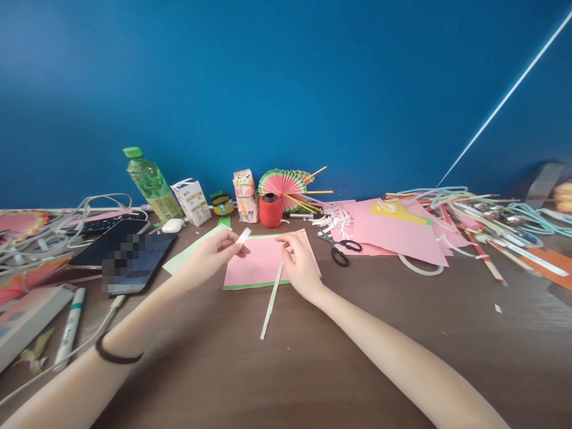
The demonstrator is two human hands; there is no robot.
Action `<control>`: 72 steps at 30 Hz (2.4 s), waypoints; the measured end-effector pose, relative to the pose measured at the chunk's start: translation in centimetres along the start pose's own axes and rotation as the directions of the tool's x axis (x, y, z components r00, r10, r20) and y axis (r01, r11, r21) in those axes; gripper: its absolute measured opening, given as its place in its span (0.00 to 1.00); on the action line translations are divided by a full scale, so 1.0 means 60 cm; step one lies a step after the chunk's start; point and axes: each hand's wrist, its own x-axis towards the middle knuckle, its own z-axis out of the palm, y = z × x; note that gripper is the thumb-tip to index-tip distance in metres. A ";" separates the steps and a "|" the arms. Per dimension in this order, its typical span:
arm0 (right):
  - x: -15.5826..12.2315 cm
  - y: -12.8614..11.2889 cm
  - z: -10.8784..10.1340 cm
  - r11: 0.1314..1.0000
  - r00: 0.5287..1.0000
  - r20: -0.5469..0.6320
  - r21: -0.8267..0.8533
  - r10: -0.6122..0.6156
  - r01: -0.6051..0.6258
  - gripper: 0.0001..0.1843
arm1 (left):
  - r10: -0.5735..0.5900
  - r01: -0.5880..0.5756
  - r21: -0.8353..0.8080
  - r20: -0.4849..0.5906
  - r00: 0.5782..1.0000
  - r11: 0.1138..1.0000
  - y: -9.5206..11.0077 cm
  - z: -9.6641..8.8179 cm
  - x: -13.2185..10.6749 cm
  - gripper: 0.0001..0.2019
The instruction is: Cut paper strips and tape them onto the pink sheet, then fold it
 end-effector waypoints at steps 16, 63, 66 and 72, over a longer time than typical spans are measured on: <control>-0.012 -0.042 0.010 0.988 0.994 0.104 0.148 0.017 -0.032 0.26 | 0.118 -0.049 -0.251 0.269 0.956 0.967 -0.002 0.020 -0.004 0.11; -0.016 -0.049 0.007 0.952 0.977 0.132 0.239 0.165 -0.193 0.04 | 0.009 -0.010 0.011 0.082 0.997 1.000 -0.024 0.039 -0.002 0.06; -0.016 -0.050 0.007 0.955 0.976 0.167 0.235 0.142 -0.179 0.04 | 0.027 -0.025 -0.031 0.069 0.997 0.999 -0.027 0.040 0.001 0.06; -0.016 -0.044 0.001 0.959 0.973 0.206 0.240 0.100 -0.150 0.05 | 0.045 -0.036 -0.121 0.075 0.996 0.992 -0.037 0.038 0.009 0.06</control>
